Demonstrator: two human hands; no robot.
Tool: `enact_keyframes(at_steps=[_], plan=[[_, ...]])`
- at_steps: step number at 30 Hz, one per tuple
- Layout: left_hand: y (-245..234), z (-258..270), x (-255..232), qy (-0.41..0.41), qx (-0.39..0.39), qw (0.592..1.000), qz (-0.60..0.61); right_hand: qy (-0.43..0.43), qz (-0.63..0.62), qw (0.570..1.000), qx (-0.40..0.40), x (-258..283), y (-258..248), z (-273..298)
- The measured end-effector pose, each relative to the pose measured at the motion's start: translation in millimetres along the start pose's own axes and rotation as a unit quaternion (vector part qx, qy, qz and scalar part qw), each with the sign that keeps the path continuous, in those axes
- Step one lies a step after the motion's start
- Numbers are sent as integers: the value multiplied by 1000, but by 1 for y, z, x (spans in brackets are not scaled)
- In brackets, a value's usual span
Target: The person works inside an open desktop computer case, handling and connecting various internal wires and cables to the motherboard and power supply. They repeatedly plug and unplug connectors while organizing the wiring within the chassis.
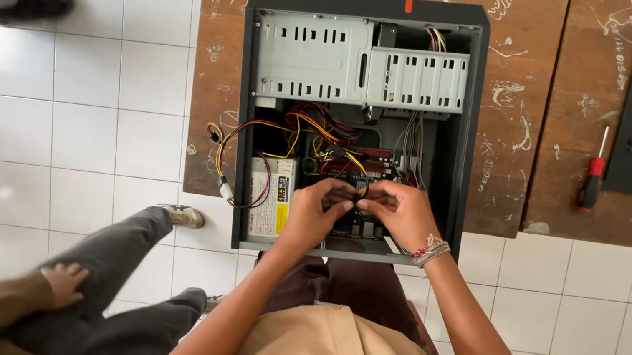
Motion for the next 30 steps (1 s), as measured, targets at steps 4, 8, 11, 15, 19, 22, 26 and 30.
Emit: enact_keyframes(at_steps=[4,8,11,15,19,22,26,30], plan=[[-3,2,3,-1,-12,1000,-28,23,-11,999,24,-9,0,-2],[-5,6,0,12,-5,996,-86,41,-7,997,61,2,4,1],[-5,10,0,36,10,989,-142,44,30,994,94,7,10,1],[-5,18,6,69,30,961,-268,17,139,975,170,-15,23,-8],[-16,17,-24,116,25,955,-273,-37,243,949,199,-7,43,-12],[-30,24,-51,198,-20,931,-306,-68,303,928,204,-7,53,-18],[-43,33,-77,300,-55,916,-261,-135,405,876,226,4,62,-20],[-56,32,-74,342,-114,916,-177,-132,471,843,225,-7,69,-24]])
Point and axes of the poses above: each hand's wrist, its own z-axis away from the middle knuckle, its own y-axis out of the palm, x = y × z, the point moved 6 cm from there along -z, towards the middle knuckle
